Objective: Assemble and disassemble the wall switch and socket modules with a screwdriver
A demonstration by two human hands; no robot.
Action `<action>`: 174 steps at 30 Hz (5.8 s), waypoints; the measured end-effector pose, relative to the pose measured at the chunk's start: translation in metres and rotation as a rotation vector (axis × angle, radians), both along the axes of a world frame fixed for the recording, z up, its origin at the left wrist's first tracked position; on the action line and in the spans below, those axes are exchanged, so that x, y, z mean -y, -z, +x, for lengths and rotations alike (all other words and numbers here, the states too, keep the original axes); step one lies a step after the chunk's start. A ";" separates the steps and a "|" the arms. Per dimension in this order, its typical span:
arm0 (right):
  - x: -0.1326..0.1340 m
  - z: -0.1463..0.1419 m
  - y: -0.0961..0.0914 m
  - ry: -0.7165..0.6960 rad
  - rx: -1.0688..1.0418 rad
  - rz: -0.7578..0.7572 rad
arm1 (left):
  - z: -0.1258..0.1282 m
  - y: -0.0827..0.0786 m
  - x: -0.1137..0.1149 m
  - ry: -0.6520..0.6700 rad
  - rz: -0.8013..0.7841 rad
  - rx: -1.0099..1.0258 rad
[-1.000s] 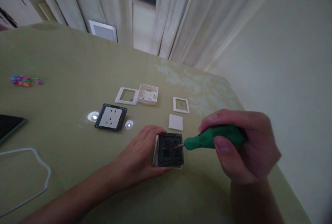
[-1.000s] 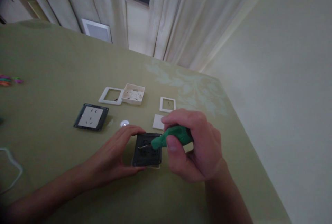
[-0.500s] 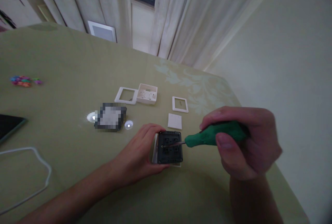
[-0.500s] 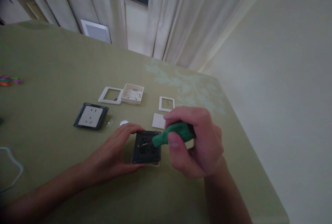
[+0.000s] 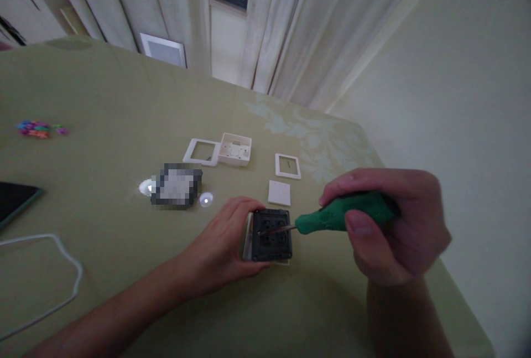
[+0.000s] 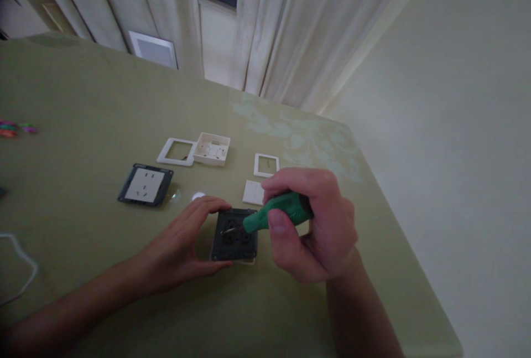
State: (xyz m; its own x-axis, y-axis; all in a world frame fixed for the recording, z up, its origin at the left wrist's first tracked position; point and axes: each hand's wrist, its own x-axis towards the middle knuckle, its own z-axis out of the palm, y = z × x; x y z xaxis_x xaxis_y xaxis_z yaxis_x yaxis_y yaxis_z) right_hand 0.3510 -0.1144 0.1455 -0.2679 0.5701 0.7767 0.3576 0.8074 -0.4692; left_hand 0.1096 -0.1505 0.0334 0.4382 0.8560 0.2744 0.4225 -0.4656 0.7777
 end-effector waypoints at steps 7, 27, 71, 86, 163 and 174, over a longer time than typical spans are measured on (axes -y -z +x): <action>0.000 0.002 0.004 0.011 0.025 -0.067 | 0.000 0.002 0.001 0.006 0.009 0.010; 0.005 0.002 0.004 -0.104 -0.065 -0.019 | 0.002 -0.002 0.004 0.005 0.033 0.056; 0.012 -0.002 -0.011 -0.200 0.211 0.082 | -0.005 -0.003 -0.009 0.128 -0.109 -0.037; 0.022 -0.009 -0.019 -0.189 0.398 0.180 | -0.003 0.005 -0.010 0.102 -0.101 0.046; -0.003 -0.019 -0.010 -0.183 0.442 0.131 | -0.007 0.005 -0.011 0.119 -0.100 -0.013; -0.001 -0.020 -0.008 -0.099 0.482 0.142 | -0.007 0.010 -0.013 0.090 -0.055 -0.020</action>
